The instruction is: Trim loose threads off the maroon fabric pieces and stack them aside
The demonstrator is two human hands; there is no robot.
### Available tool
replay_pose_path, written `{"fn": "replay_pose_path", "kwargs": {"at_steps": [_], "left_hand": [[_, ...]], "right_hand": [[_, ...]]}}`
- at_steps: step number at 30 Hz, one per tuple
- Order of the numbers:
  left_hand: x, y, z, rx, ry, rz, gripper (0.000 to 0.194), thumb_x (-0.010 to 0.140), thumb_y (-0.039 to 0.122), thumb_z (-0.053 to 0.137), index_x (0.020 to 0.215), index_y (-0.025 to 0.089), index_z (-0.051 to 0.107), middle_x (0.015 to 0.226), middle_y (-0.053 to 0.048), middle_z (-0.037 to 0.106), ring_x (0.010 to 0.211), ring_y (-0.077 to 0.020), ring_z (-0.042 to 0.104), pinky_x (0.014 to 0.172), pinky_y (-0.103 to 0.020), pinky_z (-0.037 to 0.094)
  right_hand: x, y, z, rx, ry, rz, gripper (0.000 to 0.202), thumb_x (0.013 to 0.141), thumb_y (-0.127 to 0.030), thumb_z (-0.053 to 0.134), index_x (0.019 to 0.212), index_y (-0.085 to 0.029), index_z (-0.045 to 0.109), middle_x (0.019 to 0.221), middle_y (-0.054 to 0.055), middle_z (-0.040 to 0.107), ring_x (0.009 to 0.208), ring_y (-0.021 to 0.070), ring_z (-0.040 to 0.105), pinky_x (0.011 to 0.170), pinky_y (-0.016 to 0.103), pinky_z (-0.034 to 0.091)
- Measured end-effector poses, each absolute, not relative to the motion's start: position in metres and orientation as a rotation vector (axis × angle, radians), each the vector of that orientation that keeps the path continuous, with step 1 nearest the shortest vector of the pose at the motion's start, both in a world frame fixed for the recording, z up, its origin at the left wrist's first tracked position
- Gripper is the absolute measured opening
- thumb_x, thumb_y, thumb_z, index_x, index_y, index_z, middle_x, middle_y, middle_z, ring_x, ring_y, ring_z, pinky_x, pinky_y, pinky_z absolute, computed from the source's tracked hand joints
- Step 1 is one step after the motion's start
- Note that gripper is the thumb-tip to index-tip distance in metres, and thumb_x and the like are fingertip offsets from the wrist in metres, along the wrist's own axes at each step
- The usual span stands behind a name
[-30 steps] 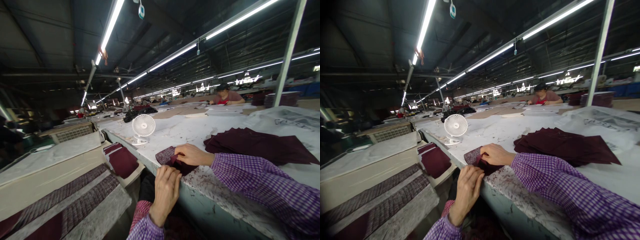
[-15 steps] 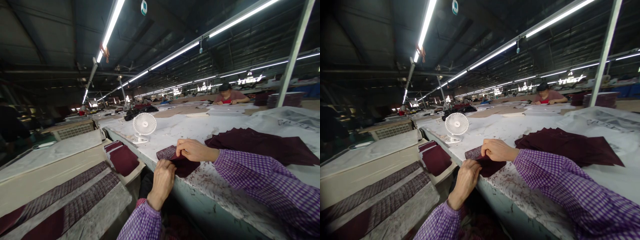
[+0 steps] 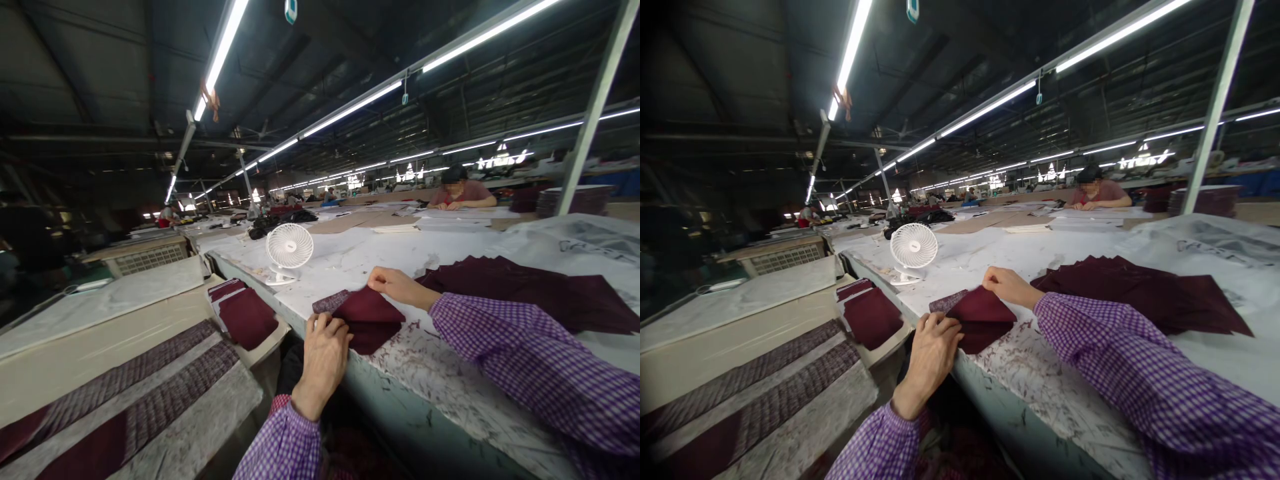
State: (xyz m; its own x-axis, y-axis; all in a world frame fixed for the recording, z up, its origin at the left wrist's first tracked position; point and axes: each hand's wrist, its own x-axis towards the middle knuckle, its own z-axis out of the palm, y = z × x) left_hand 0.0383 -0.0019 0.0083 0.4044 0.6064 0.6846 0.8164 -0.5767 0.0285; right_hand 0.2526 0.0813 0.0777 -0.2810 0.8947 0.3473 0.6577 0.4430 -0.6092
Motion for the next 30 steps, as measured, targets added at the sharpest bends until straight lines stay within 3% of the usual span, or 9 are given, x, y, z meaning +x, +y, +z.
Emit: {"fn": "replay_pose_path", "kwargs": {"at_steps": [4,8,11,14,19,25,27,30], "left_hand": [[0.036,-0.004,0.009,-2.341,-1.282,-0.942,0.017,0.089,0.025,0.048,0.087,0.022,0.065,0.090,-0.002,0.064,0.095,-0.0224,0.049,0.091,-0.047,0.031],[0.036,-0.006,0.009,-2.342,-1.323,-0.893,0.019,0.088,0.021,0.048,0.075,0.018,0.062,0.085,-0.003,0.061,0.094,-0.0222,0.048,0.091,-0.046,0.032],[0.036,-0.006,0.011,-2.357,-1.348,-0.864,0.019,0.087,0.018,0.046,0.073,0.018,0.061,0.086,-0.004,0.061,0.094,-0.0219,0.048,0.091,-0.046,0.033],[0.035,-0.005,0.011,-2.375,-1.374,-0.871,0.016,0.085,0.016,0.048,0.076,0.018,0.061,0.088,-0.004,0.062,0.095,-0.0226,0.048,0.089,-0.045,0.034],[0.035,-0.004,0.009,-2.370,-1.417,-0.944,0.011,0.081,0.016,0.052,0.089,0.019,0.059,0.091,-0.004,0.063,0.093,-0.0237,0.048,0.087,-0.045,0.036],[0.034,-0.001,0.007,-2.354,-1.395,-1.001,0.039,0.082,0.024,0.055,0.120,0.016,0.049,0.097,-0.008,0.064,0.095,-0.0252,0.048,0.087,-0.047,0.036],[0.034,0.000,0.007,-2.367,-1.400,-1.000,0.045,0.082,0.024,0.055,0.125,0.015,0.045,0.100,-0.009,0.064,0.095,-0.0249,0.048,0.088,-0.046,0.036],[0.033,0.002,0.006,-2.385,-1.404,-1.000,0.050,0.082,0.024,0.056,0.129,0.017,0.042,0.101,-0.008,0.064,0.095,-0.0245,0.049,0.088,-0.046,0.036]], "right_hand": [[0.271,0.091,0.076,-1.387,-1.797,0.592,0.014,0.083,-0.026,0.046,0.080,-0.016,0.055,0.081,0.007,0.066,0.072,0.0147,0.060,0.070,0.029,0.048],[0.259,0.066,0.086,-1.076,-2.237,0.724,0.039,0.089,-0.046,0.038,0.104,-0.016,0.058,0.110,0.009,0.061,0.101,0.0177,0.056,0.090,0.032,0.043],[0.235,0.037,0.092,-0.834,-2.690,0.642,0.068,0.072,-0.056,0.060,0.125,-0.015,0.048,0.126,0.011,0.052,0.114,0.0228,0.049,0.099,0.035,0.036],[0.215,0.016,0.088,-0.759,-2.891,0.318,0.090,0.058,-0.055,0.072,0.130,-0.010,0.042,0.132,0.017,0.044,0.118,0.0294,0.044,0.102,0.042,0.031],[0.207,0.013,0.072,-0.877,-2.776,0.012,0.076,0.069,-0.042,0.067,0.131,-0.011,0.038,0.129,0.018,0.045,0.114,0.0297,0.046,0.095,0.046,0.036],[0.206,0.018,0.073,-1.076,-2.544,-0.193,0.035,0.084,-0.016,0.045,0.119,-0.013,0.046,0.113,0.013,0.058,0.101,0.0228,0.055,0.089,0.040,0.040],[0.206,0.018,0.075,-1.044,-2.561,-0.203,0.040,0.085,-0.022,0.048,0.123,-0.014,0.043,0.116,0.013,0.057,0.103,0.0240,0.055,0.090,0.041,0.040],[0.211,0.022,0.074,-0.874,-2.693,-0.172,0.072,0.076,-0.037,0.062,0.136,-0.013,0.030,0.128,0.016,0.048,0.112,0.0276,0.049,0.094,0.044,0.038]]}}
